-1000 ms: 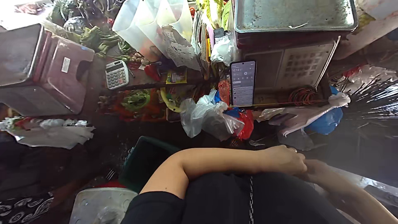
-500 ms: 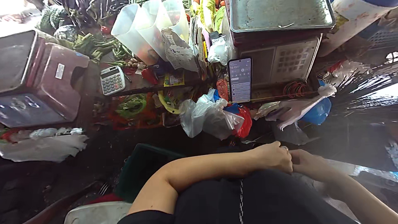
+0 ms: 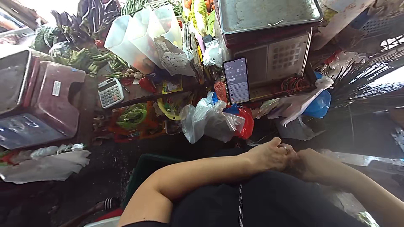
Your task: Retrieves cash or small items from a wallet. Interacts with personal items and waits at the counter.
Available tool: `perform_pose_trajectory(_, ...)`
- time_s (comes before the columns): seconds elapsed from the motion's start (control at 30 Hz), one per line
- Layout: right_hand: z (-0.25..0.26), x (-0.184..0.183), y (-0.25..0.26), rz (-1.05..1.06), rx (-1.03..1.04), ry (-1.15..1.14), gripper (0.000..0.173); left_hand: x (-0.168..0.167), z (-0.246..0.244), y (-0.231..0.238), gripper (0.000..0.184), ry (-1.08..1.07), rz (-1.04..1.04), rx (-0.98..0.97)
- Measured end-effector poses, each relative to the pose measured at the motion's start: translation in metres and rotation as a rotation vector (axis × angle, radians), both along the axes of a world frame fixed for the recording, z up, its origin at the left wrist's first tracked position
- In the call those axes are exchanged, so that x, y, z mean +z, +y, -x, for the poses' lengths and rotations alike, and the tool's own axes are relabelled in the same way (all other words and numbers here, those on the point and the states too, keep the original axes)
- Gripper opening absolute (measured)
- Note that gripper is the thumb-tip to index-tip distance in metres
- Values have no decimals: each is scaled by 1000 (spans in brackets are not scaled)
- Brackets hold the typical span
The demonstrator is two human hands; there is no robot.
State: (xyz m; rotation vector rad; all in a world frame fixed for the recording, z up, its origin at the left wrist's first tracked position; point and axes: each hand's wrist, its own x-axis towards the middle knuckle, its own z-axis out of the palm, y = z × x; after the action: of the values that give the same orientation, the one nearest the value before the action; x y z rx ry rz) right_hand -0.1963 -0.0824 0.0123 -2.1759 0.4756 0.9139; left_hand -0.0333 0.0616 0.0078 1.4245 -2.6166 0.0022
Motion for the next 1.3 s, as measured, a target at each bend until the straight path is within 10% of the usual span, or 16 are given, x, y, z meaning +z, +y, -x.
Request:
perform_pose_trajectory(0.67,6,-11,-6,-453,115,322,16,-35,-55,6,35,134,-35,-198)
perform_pose_trajectory(0.83,-4,-19,-6,-245,181,332,10,-36,-53,15,24,555,-359,-80)
perform_pose_trajectory(1.1,-96,-16,6,470,-135,-896,37,-16,-86,74,22,865,-528,100)
perform_pose_trajectory(1.3,-148,-50,14,583,-145,-1162,36,-22,-85,122,27,1045,-462,208)
